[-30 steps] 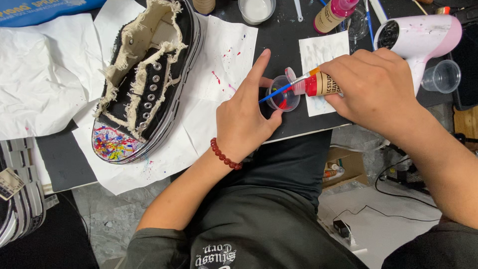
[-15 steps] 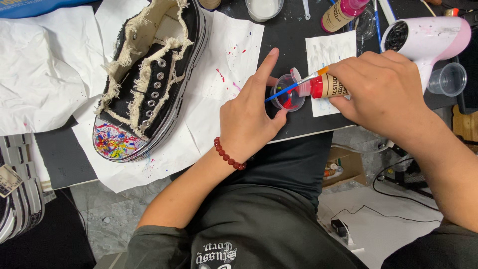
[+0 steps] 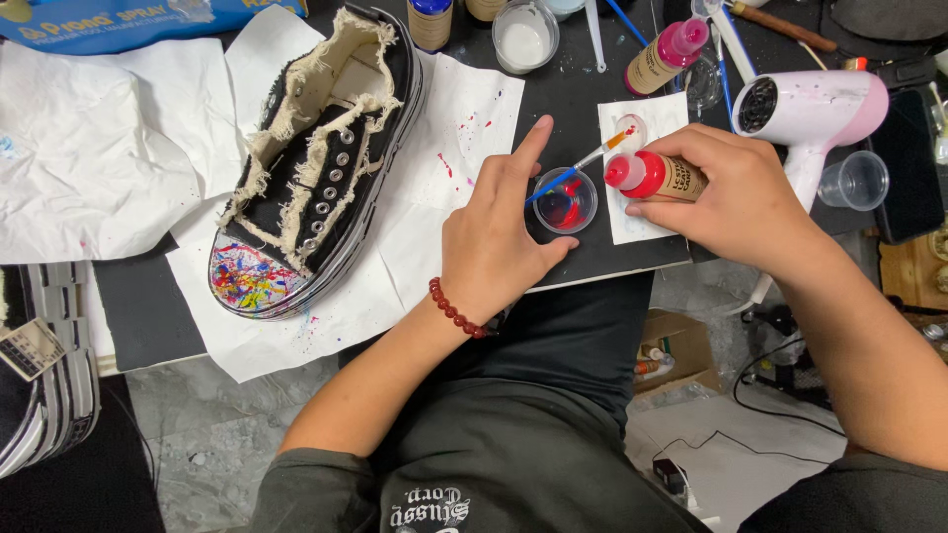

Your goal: The person mixes paint in a small cup, paints vertical red and pink lines onto the sole of a platform sneaker, and uses a hairdryer to dry the painted sole.

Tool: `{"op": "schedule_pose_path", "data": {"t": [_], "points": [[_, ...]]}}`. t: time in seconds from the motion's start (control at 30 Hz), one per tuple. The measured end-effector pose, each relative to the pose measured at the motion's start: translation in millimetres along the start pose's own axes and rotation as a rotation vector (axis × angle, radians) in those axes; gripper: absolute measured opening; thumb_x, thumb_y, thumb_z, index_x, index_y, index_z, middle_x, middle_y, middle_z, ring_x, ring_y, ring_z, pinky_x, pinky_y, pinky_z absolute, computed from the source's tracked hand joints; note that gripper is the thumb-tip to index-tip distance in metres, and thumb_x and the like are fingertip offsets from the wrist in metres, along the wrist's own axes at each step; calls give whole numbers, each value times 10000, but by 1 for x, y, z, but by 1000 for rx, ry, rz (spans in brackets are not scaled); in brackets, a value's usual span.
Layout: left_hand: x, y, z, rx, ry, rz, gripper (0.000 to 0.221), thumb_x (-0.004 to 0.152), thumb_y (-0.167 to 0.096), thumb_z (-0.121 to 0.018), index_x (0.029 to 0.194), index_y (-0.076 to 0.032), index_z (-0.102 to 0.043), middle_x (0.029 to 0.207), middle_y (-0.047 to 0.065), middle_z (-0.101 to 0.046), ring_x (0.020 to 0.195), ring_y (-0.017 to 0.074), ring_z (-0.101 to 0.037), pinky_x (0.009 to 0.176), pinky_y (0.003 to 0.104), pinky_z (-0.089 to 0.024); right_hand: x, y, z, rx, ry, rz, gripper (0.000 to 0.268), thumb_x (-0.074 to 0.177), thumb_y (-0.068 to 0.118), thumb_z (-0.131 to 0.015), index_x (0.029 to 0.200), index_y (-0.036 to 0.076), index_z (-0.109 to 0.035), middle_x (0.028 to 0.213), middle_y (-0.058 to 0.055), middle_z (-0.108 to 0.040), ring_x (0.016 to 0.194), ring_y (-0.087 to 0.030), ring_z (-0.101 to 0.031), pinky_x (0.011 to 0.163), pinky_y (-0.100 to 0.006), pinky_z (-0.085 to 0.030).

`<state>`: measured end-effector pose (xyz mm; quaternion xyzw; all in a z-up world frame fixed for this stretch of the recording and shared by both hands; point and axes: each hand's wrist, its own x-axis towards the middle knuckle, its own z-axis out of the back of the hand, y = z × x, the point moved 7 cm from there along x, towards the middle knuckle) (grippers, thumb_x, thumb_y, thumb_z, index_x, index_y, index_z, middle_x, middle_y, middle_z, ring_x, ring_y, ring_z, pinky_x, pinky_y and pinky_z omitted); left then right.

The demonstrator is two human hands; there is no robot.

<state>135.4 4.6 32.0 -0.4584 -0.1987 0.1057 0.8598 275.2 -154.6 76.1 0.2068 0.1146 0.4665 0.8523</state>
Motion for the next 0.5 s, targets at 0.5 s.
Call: {"op": "schedule_pose_path", "data": {"t": [0.5], "points": [[-13,17,18,-432,-226,29,739,892,-103,-791,1522,-63,-406,1084,67,-666,571,21,-464,513,196,-344,-4,-7,1,484,-36,-94,508,821,70,-861,1274,-22,-650,1229,-91,-722,1150,-138,-669,1060,-306,-531]]}}
